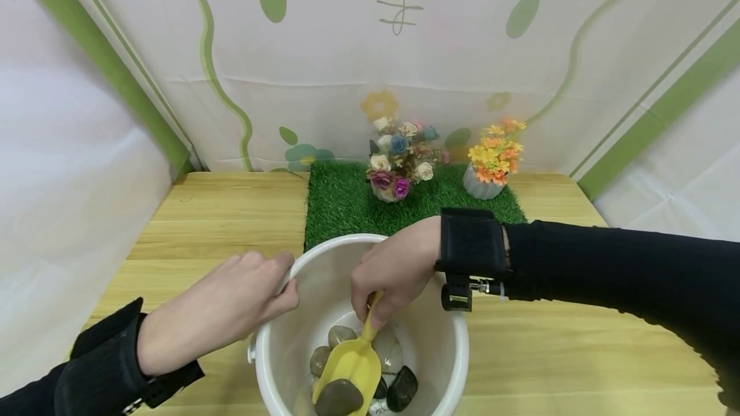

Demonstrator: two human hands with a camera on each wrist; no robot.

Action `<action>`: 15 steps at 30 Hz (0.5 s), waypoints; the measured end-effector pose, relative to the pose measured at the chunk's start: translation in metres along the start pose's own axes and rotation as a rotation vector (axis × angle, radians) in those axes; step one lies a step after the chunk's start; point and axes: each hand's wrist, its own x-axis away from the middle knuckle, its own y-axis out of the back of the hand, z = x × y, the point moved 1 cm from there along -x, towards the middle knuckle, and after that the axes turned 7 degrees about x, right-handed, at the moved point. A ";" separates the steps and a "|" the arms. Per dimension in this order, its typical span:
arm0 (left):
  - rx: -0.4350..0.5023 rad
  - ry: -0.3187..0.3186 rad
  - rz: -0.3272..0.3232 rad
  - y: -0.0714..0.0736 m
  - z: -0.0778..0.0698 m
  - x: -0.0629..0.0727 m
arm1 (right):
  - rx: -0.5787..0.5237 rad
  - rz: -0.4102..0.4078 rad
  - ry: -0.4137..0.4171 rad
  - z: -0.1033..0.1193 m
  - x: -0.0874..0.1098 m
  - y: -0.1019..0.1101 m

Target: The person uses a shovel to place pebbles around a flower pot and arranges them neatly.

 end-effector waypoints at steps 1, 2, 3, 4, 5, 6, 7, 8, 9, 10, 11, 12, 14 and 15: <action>0.000 0.000 0.001 0.000 0.000 0.000 | -0.003 -0.002 0.004 0.000 0.000 0.000; 0.002 0.000 0.003 0.000 0.000 0.000 | -0.007 -0.004 0.012 0.000 0.001 0.000; 0.004 0.001 0.005 0.000 0.000 0.000 | -0.010 -0.007 0.019 -0.001 0.001 0.000; 0.007 0.001 0.006 0.000 0.000 0.000 | -0.014 -0.009 0.028 -0.001 0.002 -0.001; 0.009 0.002 0.006 0.000 0.000 0.000 | -0.019 -0.012 0.038 -0.001 0.003 -0.001; 0.013 0.005 0.008 0.000 0.000 0.000 | -0.024 -0.015 0.049 -0.002 0.004 -0.001; 0.014 0.006 0.009 0.000 0.000 0.000 | -0.033 -0.017 0.059 -0.002 0.004 -0.001; 0.013 0.006 0.008 0.000 0.000 0.000 | -0.039 -0.020 0.069 -0.003 0.005 -0.001; 0.011 0.006 0.006 0.000 0.000 0.000 | -0.048 -0.022 0.077 -0.003 0.006 -0.001; 0.007 0.004 0.004 0.000 0.000 0.000 | -0.059 -0.022 0.084 -0.004 0.007 -0.001; 0.004 0.003 0.002 0.000 0.000 0.000 | -0.073 -0.024 0.089 -0.004 0.008 -0.001; 0.001 0.001 0.000 0.000 0.000 0.000 | -0.085 -0.023 0.091 -0.004 0.008 -0.001; -0.002 -0.001 -0.003 0.000 0.000 0.000 | -0.114 -0.020 0.095 -0.005 0.009 -0.002; -0.001 -0.002 -0.004 0.000 0.000 0.000 | -0.132 -0.016 0.093 -0.005 0.010 -0.002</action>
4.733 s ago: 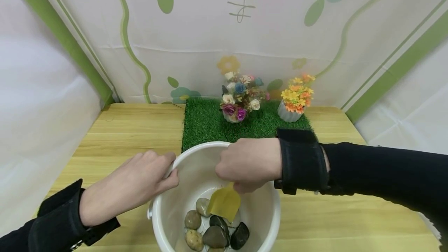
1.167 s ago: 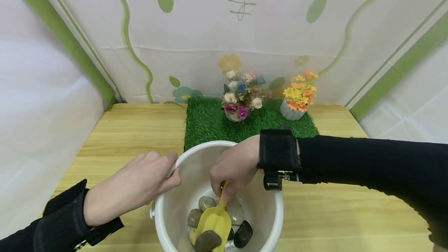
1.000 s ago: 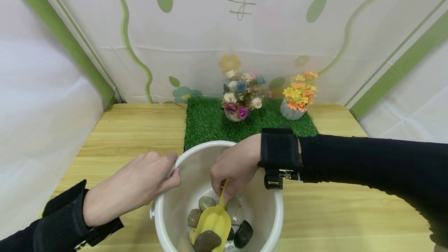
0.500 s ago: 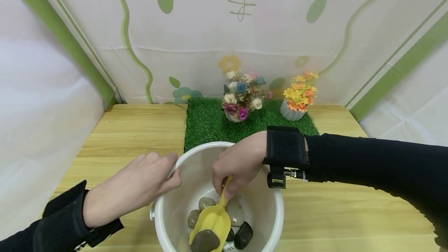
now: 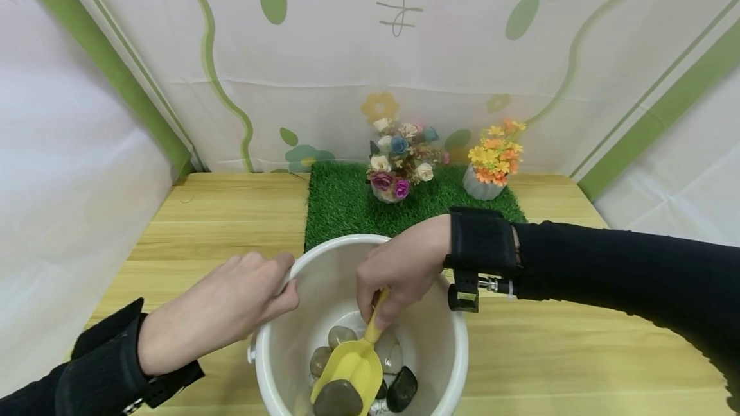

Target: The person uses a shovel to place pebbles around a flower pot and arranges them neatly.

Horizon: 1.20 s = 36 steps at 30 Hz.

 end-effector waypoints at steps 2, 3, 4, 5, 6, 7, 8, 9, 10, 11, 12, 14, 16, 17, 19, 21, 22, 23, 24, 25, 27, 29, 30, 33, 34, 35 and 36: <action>0.009 0.001 0.002 0.000 0.000 0.000 | -0.031 0.007 0.001 -0.001 0.001 -0.001; 0.011 0.001 0.002 0.000 0.000 0.000 | -0.040 0.011 0.003 -0.001 0.001 -0.001; 0.014 0.002 0.001 -0.001 0.000 0.000 | -0.045 0.011 0.005 -0.001 0.001 -0.002; 0.014 0.002 0.000 -0.001 0.000 0.000 | -0.047 0.012 0.004 -0.002 0.001 -0.002; 0.013 0.003 -0.001 -0.001 0.000 0.000 | -0.046 0.010 0.007 -0.002 0.001 -0.001; 0.012 0.002 -0.002 -0.001 0.000 0.000 | -0.042 0.007 0.010 -0.001 0.001 -0.001; 0.009 0.002 -0.004 0.000 0.000 0.000 | -0.040 0.004 0.011 -0.001 0.001 -0.001; 0.005 0.001 -0.005 0.000 -0.001 0.000 | -0.037 0.001 0.012 -0.001 0.001 -0.001; 0.005 0.006 -0.004 0.000 -0.001 0.000 | -0.036 -0.001 0.015 -0.001 0.001 -0.001; 0.004 0.009 -0.003 0.000 -0.001 0.000 | -0.039 -0.002 0.018 -0.001 0.001 -0.001; 0.004 0.009 -0.002 0.000 -0.001 0.000 | -0.046 -0.002 0.021 -0.001 0.001 -0.001; 0.004 0.011 -0.001 -0.001 -0.001 0.000 | -0.066 -0.002 0.029 -0.001 0.001 -0.001; 0.006 0.011 -0.001 -0.001 -0.001 0.000 | -0.085 -0.006 0.036 -0.002 0.003 0.000; 0.003 0.006 -0.003 0.000 -0.001 0.000 | -0.094 -0.011 0.039 -0.002 0.004 0.000; -0.001 0.001 -0.005 0.000 -0.001 0.000 | -0.114 -0.026 0.042 -0.003 0.006 0.000; -0.004 -0.002 -0.007 0.000 -0.001 0.000 | -0.125 -0.046 0.045 -0.003 0.009 0.000; -0.008 0.001 -0.006 0.000 -0.001 0.000 | -0.128 -0.056 0.049 -0.003 0.010 0.000; -0.009 0.005 -0.005 0.000 -0.002 0.000 | -0.128 -0.065 0.057 -0.003 0.011 0.000; -0.008 0.007 -0.003 0.000 -0.002 0.000 | -0.129 -0.074 0.065 -0.004 0.012 0.000; -0.008 0.010 -0.001 0.000 -0.002 0.000 | -0.125 -0.083 0.076 -0.004 0.014 0.000; -0.002 0.021 0.004 0.001 -0.003 0.000 | -0.114 -0.099 0.106 -0.005 0.015 0.001; 0.001 0.019 0.004 0.001 -0.003 0.000 | -0.105 -0.115 0.133 -0.006 0.017 0.001; 0.002 0.016 0.002 0.001 -0.003 0.000 | -0.113 -0.118 0.138 -0.007 0.017 0.001; -0.001 0.007 -0.003 0.000 -0.002 0.000 | -0.153 -0.122 0.145 -0.010 0.020 0.001; -0.003 0.006 -0.003 0.000 -0.001 0.000 | -0.166 -0.125 0.150 -0.011 0.021 0.001; 0.000 0.009 0.000 0.000 -0.001 0.000 | -0.176 -0.130 0.155 -0.011 0.023 0.000; 0.002 0.009 0.002 0.000 -0.001 0.000 | -0.189 -0.135 0.162 -0.012 0.024 0.000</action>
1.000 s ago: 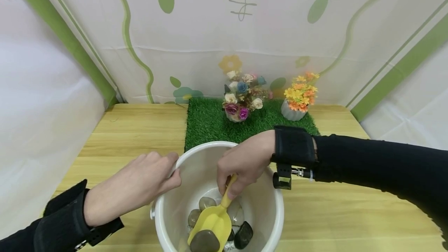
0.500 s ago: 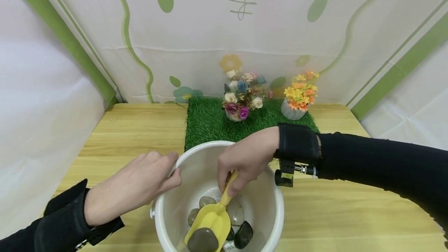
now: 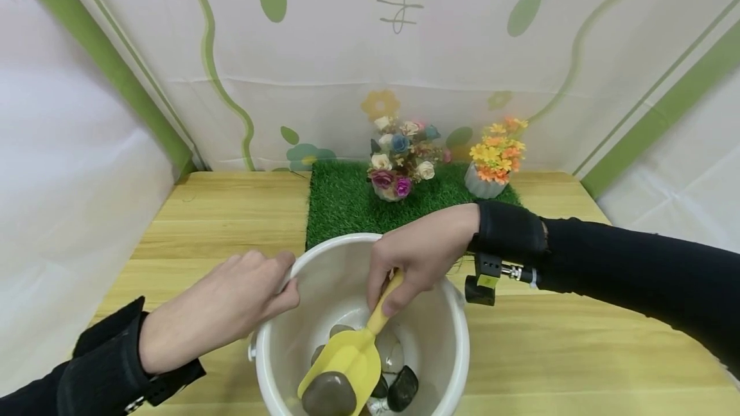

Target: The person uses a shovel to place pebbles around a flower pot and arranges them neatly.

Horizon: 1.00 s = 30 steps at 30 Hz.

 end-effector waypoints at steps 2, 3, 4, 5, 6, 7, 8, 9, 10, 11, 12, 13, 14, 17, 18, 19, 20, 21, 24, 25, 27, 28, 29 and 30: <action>0.002 0.007 0.006 0.000 0.000 -0.001 | -0.003 -0.022 0.029 0.000 0.004 0.001; 0.003 0.009 0.008 0.000 0.000 -0.001 | -0.001 -0.036 0.041 0.000 0.006 0.001; 0.001 0.008 0.008 0.000 0.000 -0.001 | 0.004 -0.049 0.052 0.000 0.008 0.002; -0.001 0.004 0.007 0.001 0.000 -0.001 | 0.003 -0.061 0.057 0.000 0.010 0.002; -0.006 0.007 0.006 0.001 0.000 -0.001 | 0.000 -0.072 0.059 0.001 0.012 0.003; -0.008 0.006 0.005 0.001 -0.001 -0.001 | -0.001 -0.083 0.059 0.001 0.015 0.003; -0.011 0.006 0.004 0.001 -0.001 0.000 | -0.003 -0.094 0.053 0.001 0.017 0.003; -0.011 0.007 0.004 0.002 -0.002 0.000 | -0.008 -0.102 0.047 0.001 0.020 0.002; -0.011 0.008 0.005 0.002 -0.002 0.000 | -0.015 -0.111 0.044 0.001 0.023 0.002; -0.009 0.009 0.006 0.002 -0.003 0.000 | -0.021 -0.122 0.035 0.001 0.026 0.002; -0.009 0.011 0.007 0.002 -0.003 0.000 | -0.035 -0.131 0.025 0.002 0.028 0.001; -0.010 0.007 0.006 0.002 -0.003 0.000 | -0.052 -0.139 0.017 0.002 0.031 0.001; -0.011 0.004 0.006 0.001 -0.002 0.000 | -0.068 -0.149 0.008 0.002 0.034 0.001; -0.015 -0.001 0.007 0.001 -0.001 0.000 | -0.106 -0.179 -0.014 0.001 0.045 0.000; -0.013 0.000 0.010 0.000 0.000 -0.001 | -0.116 -0.189 -0.023 0.000 0.048 0.000; -0.011 0.001 0.012 0.000 0.000 -0.001 | -0.120 -0.202 -0.030 0.000 0.052 0.000; -0.010 0.004 0.013 0.000 0.000 -0.001 | -0.119 -0.217 -0.039 0.000 0.055 0.000; -0.008 0.006 0.014 0.000 0.000 -0.001 | -0.121 -0.231 -0.044 0.000 0.059 0.000; -0.005 0.007 0.017 0.000 0.000 -0.001 | -0.129 -0.277 -0.064 -0.001 0.069 -0.001; -0.008 0.005 0.017 0.001 0.000 -0.001 | -0.136 -0.293 -0.067 -0.001 0.073 -0.002; -0.011 0.003 0.019 0.001 0.000 -0.001 | -0.145 -0.322 -0.074 -0.002 0.080 -0.003; -0.014 0.004 0.020 0.001 0.000 -0.001 | -0.146 -0.336 -0.076 -0.003 0.084 -0.003; -0.018 0.004 0.021 0.001 0.000 -0.001 | -0.149 -0.349 -0.081 -0.004 0.088 -0.004; -0.020 0.000 0.021 0.001 0.000 0.000 | -0.145 -0.361 -0.081 -0.004 0.093 -0.005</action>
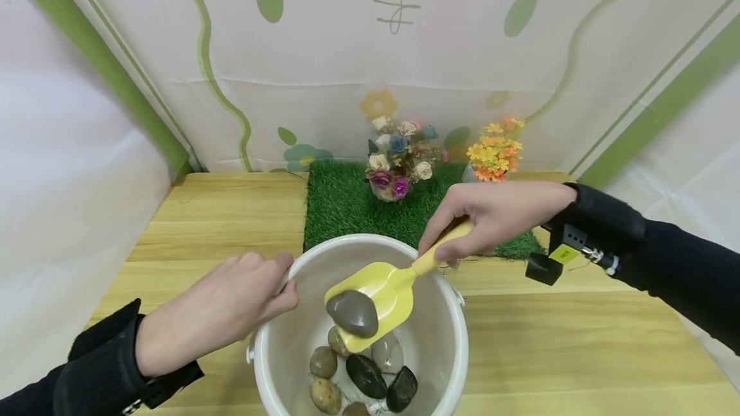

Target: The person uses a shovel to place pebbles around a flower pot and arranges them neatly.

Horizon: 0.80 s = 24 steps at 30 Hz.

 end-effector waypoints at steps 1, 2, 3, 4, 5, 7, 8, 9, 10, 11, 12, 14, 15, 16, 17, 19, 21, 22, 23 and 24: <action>0.001 -0.001 0.001 0.000 0.000 0.000 | 0.013 -0.015 0.003 -0.001 0.004 0.001; 0.001 -0.001 0.001 -0.001 0.000 0.000 | 0.024 -0.028 -0.002 -0.003 0.009 0.002; 0.003 -0.002 0.001 -0.001 0.000 0.000 | 0.032 -0.042 -0.002 -0.004 0.014 0.002; 0.004 -0.006 0.001 -0.001 0.001 0.000 | 0.044 -0.058 -0.007 -0.005 0.019 0.003; 0.005 -0.010 0.000 -0.002 0.001 0.000 | 0.058 -0.076 -0.018 -0.006 0.024 0.004; 0.004 -0.013 -0.002 -0.002 0.001 -0.001 | 0.084 -0.113 -0.032 -0.009 0.035 0.005; 0.004 -0.014 -0.003 -0.003 0.002 -0.001 | 0.086 -0.128 -0.046 -0.010 0.040 0.005; 0.003 -0.015 -0.003 -0.003 0.002 -0.001 | 0.091 -0.141 -0.051 -0.011 0.045 0.005; 0.000 -0.016 -0.005 -0.003 0.002 -0.001 | 0.100 -0.159 -0.061 -0.013 0.050 0.005; -0.001 -0.018 -0.006 -0.003 0.002 -0.001 | 0.103 -0.175 -0.069 -0.014 0.055 0.005; -0.003 -0.020 -0.008 -0.003 0.003 -0.001 | 0.106 -0.189 -0.070 -0.015 0.060 0.006; -0.002 -0.020 -0.010 -0.003 0.003 -0.001 | 0.102 -0.213 -0.081 -0.018 0.069 0.006; -0.001 -0.021 -0.010 -0.003 0.003 -0.001 | 0.099 -0.224 -0.082 -0.021 0.074 0.007; -0.001 -0.021 -0.010 -0.003 0.003 -0.001 | 0.091 -0.237 -0.090 -0.023 0.079 0.007; 0.002 -0.023 -0.010 -0.003 0.003 -0.001 | 0.080 -0.246 -0.097 -0.026 0.084 0.007; 0.007 -0.024 -0.011 -0.003 0.003 -0.001 | 0.056 -0.263 -0.109 -0.031 0.093 0.007; 0.006 -0.025 -0.015 -0.003 0.003 -0.001 | 0.049 -0.286 -0.132 -0.036 0.104 0.007; 0.004 -0.024 -0.017 -0.003 0.003 -0.001 | 0.052 -0.299 -0.147 -0.037 0.108 0.006; 0.002 -0.022 -0.019 -0.003 0.002 -0.001 | 0.062 -0.311 -0.155 -0.039 0.113 0.006; -0.001 -0.020 -0.020 -0.002 0.002 -0.001 | 0.073 -0.324 -0.168 -0.041 0.119 0.006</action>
